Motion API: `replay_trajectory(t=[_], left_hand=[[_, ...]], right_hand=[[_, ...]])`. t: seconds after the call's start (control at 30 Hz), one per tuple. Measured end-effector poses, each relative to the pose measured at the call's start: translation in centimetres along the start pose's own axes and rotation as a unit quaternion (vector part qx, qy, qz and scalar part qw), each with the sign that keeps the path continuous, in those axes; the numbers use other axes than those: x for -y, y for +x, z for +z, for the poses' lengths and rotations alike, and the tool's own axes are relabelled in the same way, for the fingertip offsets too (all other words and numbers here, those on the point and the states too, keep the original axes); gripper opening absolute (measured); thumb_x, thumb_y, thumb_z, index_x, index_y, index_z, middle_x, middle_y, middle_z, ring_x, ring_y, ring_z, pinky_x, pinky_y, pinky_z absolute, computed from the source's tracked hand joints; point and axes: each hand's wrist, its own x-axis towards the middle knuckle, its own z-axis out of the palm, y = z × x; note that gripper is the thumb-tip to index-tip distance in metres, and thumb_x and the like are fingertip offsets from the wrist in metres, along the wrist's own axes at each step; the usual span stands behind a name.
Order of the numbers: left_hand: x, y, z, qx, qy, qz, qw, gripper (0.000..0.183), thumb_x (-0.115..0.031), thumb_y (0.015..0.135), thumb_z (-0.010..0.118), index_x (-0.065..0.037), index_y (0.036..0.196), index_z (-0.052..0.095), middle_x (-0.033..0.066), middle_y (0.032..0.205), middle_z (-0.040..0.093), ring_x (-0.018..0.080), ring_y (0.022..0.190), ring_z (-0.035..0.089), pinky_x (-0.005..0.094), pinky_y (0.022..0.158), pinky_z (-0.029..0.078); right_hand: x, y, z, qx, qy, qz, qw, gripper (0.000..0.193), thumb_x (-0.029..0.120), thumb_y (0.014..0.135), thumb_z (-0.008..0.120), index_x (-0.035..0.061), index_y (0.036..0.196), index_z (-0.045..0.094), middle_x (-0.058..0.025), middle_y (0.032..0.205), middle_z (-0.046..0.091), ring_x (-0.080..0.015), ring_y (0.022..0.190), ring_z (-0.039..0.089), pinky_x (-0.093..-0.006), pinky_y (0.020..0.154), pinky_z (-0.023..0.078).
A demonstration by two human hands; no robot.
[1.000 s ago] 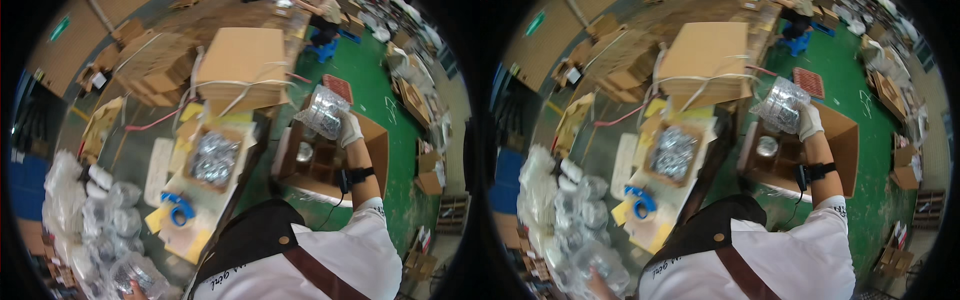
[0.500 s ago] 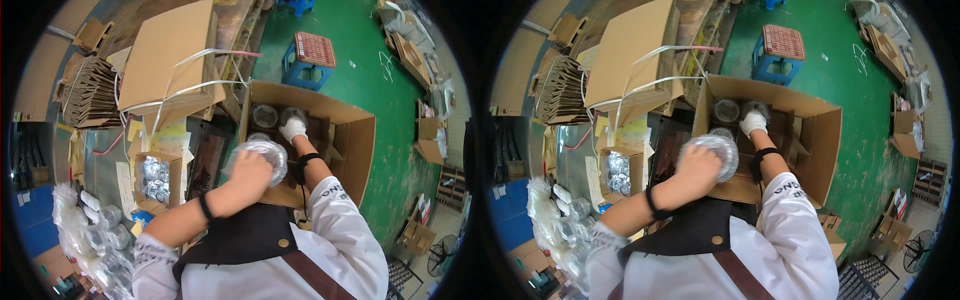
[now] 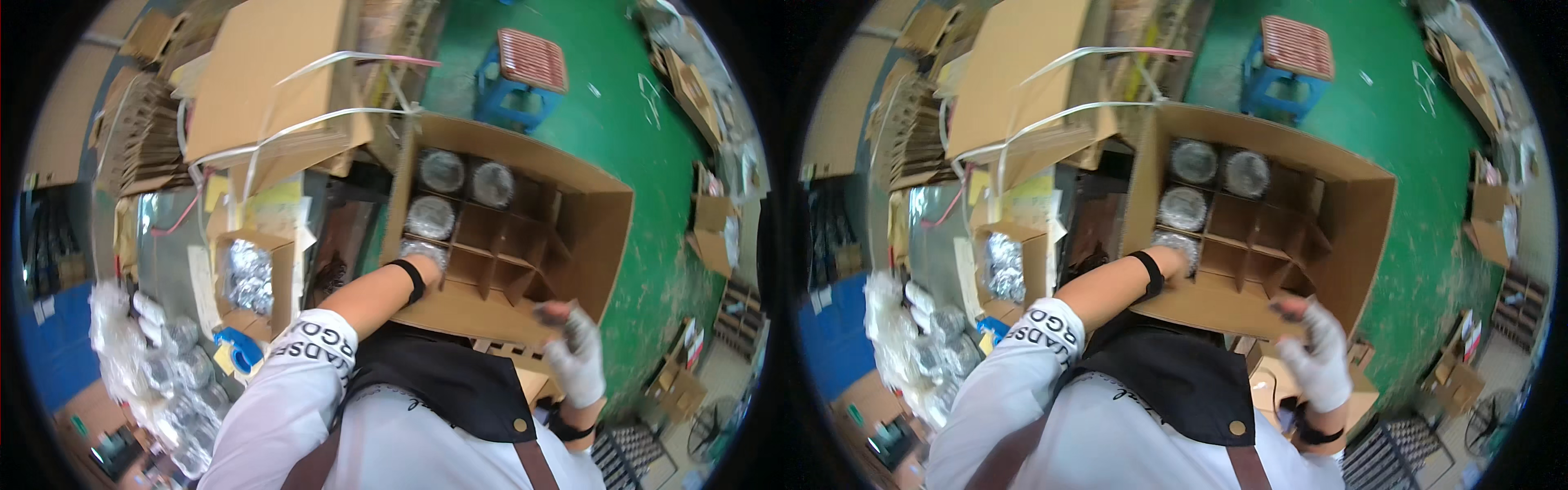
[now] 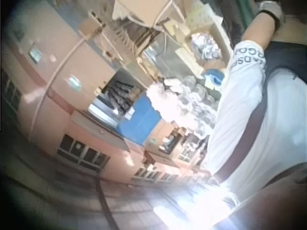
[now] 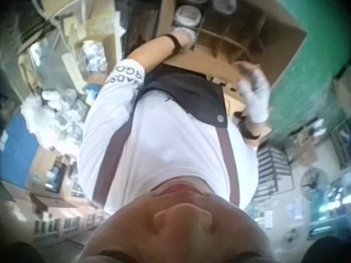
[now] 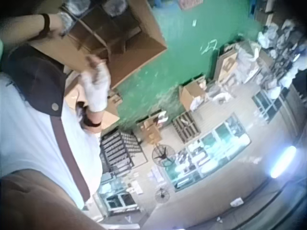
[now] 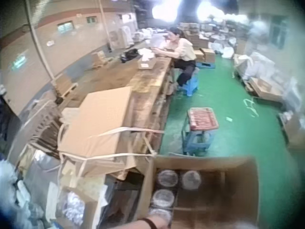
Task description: Packing metal parts into a cardboard box with dividers and sealing it with tape.
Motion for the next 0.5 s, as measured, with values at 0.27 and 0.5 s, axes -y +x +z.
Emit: replay_trajectory(t=[0.27, 0.5], left_hand=[[-2.1, -28.9, 7.1, -0.671, -0.368, 0.165, 0.621, 0.027, -0.024, 0.088, 0.061, -0.003, 0.106, 0.058, 0.0147, 0.091, 0.065, 0.0287, 0.089, 0.064, 0.0377, 0.077, 0.049], [-3.5, -40.4, 54.9, -0.671, -0.238, -0.662, 0.234, 0.051, -0.011, 0.064, 0.078, -0.004, 0.108, 0.054, 0.0149, 0.103, 0.056, 0.0342, 0.100, 0.052, 0.0414, 0.087, 0.043]], right_hand=[[1.7, 1.8, 17.5, 0.291, 0.120, 0.114, 0.942, 0.038, 0.003, 0.086, 0.053, -0.0013, 0.123, 0.050, -0.0130, 0.107, 0.063, -0.0190, 0.097, 0.060, -0.0306, 0.090, 0.046], [6.5, 1.0, 38.4, 0.555, -0.046, 0.034, 0.830, 0.036, 0.003, 0.085, 0.057, 0.0000, 0.120, 0.053, -0.0106, 0.102, 0.065, -0.0178, 0.093, 0.061, -0.0286, 0.086, 0.047]])
